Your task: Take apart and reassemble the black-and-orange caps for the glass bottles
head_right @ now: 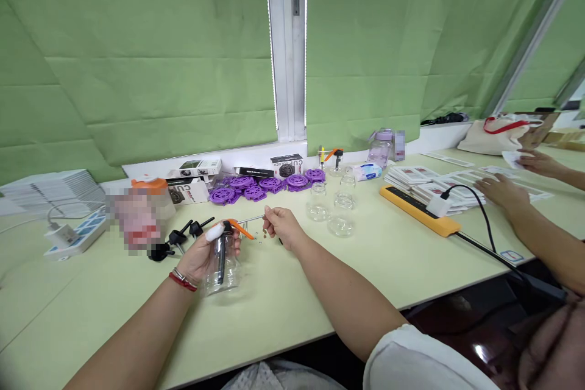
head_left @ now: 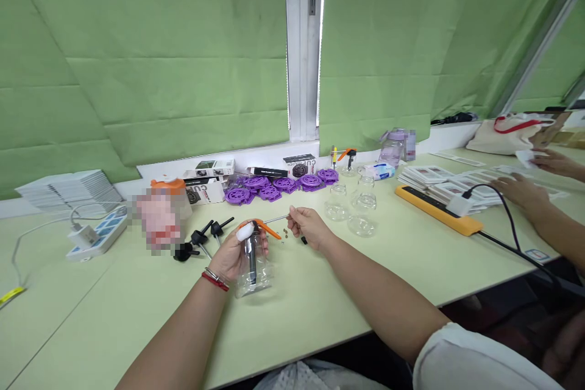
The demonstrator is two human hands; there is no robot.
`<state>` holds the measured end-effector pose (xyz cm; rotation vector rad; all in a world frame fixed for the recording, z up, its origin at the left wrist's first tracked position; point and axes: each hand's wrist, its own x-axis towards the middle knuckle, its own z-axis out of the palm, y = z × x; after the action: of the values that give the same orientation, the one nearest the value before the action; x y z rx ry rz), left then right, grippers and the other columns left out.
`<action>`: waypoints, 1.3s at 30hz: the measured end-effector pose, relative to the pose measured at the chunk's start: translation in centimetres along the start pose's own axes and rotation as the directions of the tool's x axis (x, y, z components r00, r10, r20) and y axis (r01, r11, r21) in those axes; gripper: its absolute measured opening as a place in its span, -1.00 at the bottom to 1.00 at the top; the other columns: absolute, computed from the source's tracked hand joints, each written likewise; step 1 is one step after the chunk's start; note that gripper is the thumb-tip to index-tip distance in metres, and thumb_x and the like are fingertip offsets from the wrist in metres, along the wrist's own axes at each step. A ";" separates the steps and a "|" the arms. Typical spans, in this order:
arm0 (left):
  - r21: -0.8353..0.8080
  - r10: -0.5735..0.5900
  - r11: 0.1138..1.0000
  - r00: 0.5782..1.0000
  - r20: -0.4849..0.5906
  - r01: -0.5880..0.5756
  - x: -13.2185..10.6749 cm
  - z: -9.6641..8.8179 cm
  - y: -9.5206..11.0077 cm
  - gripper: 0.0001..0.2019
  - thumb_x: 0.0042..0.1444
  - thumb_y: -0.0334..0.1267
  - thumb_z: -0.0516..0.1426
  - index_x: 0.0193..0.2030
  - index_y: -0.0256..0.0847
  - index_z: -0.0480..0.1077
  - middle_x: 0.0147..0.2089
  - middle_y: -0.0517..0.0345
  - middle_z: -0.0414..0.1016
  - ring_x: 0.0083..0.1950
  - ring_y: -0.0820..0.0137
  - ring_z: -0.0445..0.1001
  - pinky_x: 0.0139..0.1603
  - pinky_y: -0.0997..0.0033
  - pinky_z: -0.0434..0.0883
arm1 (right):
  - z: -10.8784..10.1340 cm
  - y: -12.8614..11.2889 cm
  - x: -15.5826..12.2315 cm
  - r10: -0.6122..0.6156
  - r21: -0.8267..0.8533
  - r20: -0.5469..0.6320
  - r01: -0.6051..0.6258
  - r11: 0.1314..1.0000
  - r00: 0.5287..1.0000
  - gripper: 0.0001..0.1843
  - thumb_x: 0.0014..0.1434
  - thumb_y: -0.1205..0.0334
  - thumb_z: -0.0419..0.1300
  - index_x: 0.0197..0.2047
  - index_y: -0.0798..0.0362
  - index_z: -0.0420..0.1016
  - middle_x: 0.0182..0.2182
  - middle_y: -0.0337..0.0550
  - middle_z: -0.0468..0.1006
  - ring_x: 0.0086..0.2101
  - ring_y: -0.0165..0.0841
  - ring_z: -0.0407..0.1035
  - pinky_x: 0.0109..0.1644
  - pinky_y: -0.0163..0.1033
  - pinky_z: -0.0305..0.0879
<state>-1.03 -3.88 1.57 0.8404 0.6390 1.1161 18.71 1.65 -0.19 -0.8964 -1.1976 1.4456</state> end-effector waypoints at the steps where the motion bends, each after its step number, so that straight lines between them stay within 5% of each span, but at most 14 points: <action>1: 0.009 0.004 1.000 1.000 0.002 -0.004 0.0 0.1 0.0 -0.77 0.02 -0.22 0.22 -0.20 -0.26 0.38 -0.37 0.06 0.48 -0.38 0.31 0.50 -0.37 0.26 0.49 | -0.1 0.1 0.0 0.003 -0.027 -0.004 -0.003 1.000 1.000 -0.56 -0.01 -0.14 0.23 -0.52 0.10 0.33 -0.67 -0.29 0.37 -0.69 -0.55 0.12 -0.63 -0.38 0.03; 6: 0.031 0.002 1.000 1.000 -0.015 -0.001 0.1 0.1 -0.2 -0.76 0.01 -0.22 0.23 -0.21 -0.29 0.39 -0.37 0.04 0.48 -0.39 0.30 0.50 -0.38 0.25 0.49 | -0.4 0.0 0.0 -0.024 -0.002 0.025 0.024 1.000 0.999 -0.65 -0.17 0.09 0.38 -0.38 0.08 0.37 -0.60 -0.33 0.43 -0.62 -0.54 0.20 -0.54 -0.39 0.15; 12: 0.020 -0.006 1.000 1.000 -0.022 0.006 0.0 0.2 -0.1 -0.76 0.00 -0.22 0.23 -0.21 -0.27 0.39 -0.38 0.06 0.48 -0.39 0.31 0.50 -0.38 0.26 0.49 | -0.3 -0.1 -0.1 0.065 -0.050 0.009 -0.065 0.997 0.998 -0.60 0.00 -0.10 0.23 -0.49 0.10 0.32 -0.66 -0.30 0.39 -0.71 -0.57 0.11 -0.68 -0.40 -0.04; 17: 0.029 -0.014 0.999 1.000 -0.028 0.015 0.0 0.2 -0.1 -0.76 0.00 -0.22 0.23 -0.21 -0.29 0.39 -0.37 0.04 0.48 -0.39 0.30 0.50 -0.38 0.26 0.49 | -0.5 -0.3 -0.1 0.009 0.018 0.026 -0.010 1.000 1.000 -0.68 -0.13 0.10 0.36 -0.40 0.10 0.36 -0.61 -0.33 0.42 -0.67 -0.57 0.18 -0.64 -0.43 0.05; 24: 0.021 -0.013 1.000 0.999 -0.039 0.014 0.0 0.4 -0.1 -0.76 -0.02 -0.23 0.24 -0.22 -0.28 0.39 -0.39 0.05 0.47 -0.40 0.30 0.50 -0.39 0.26 0.49 | -0.4 -0.2 -0.1 0.128 -0.057 -0.001 -0.128 0.990 0.992 -0.63 0.06 -0.04 0.19 -0.50 0.11 0.32 -0.70 -0.31 0.36 -0.77 -0.59 0.06 -0.73 -0.41 -0.14; 31: 0.026 -0.021 0.999 0.999 -0.033 0.022 -0.1 0.3 0.0 -0.76 0.00 -0.23 0.23 -0.22 -0.29 0.40 -0.37 0.04 0.48 -0.39 0.31 0.51 -0.38 0.27 0.49 | -0.6 -0.4 -0.3 0.086 0.083 0.045 -0.089 0.993 0.995 -0.72 -0.09 0.16 0.35 -0.36 0.11 0.39 -0.57 -0.26 0.47 -0.63 -0.53 0.28 -0.59 -0.42 0.16; 35: 0.021 -0.013 1.000 1.000 -0.018 0.013 0.0 0.1 -0.1 -0.76 -0.02 -0.22 0.24 -0.22 -0.28 0.39 -0.38 0.05 0.48 -0.40 0.31 0.51 -0.39 0.27 0.49 | -0.7 -0.2 -0.1 0.147 0.024 0.033 -0.148 0.989 0.989 -0.64 0.02 -0.03 0.24 -0.47 0.12 0.35 -0.65 -0.25 0.43 -0.71 -0.55 0.18 -0.69 -0.42 0.01; 39: 0.025 -0.020 0.999 0.999 -0.029 0.021 0.1 0.0 -0.2 -0.75 -0.02 -0.23 0.24 -0.21 -0.28 0.39 -0.38 0.04 0.48 -0.40 0.29 0.51 -0.39 0.25 0.49 | -0.7 0.1 0.0 0.065 -0.007 0.023 -0.065 0.998 0.998 -0.68 -0.08 0.05 0.31 -0.50 0.10 0.32 -0.64 -0.31 0.41 -0.70 -0.57 0.15 -0.68 -0.43 0.00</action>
<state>-0.90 -3.86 1.46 0.8394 0.6851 1.1052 19.35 1.77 -0.43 -0.9328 -1.2010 1.5088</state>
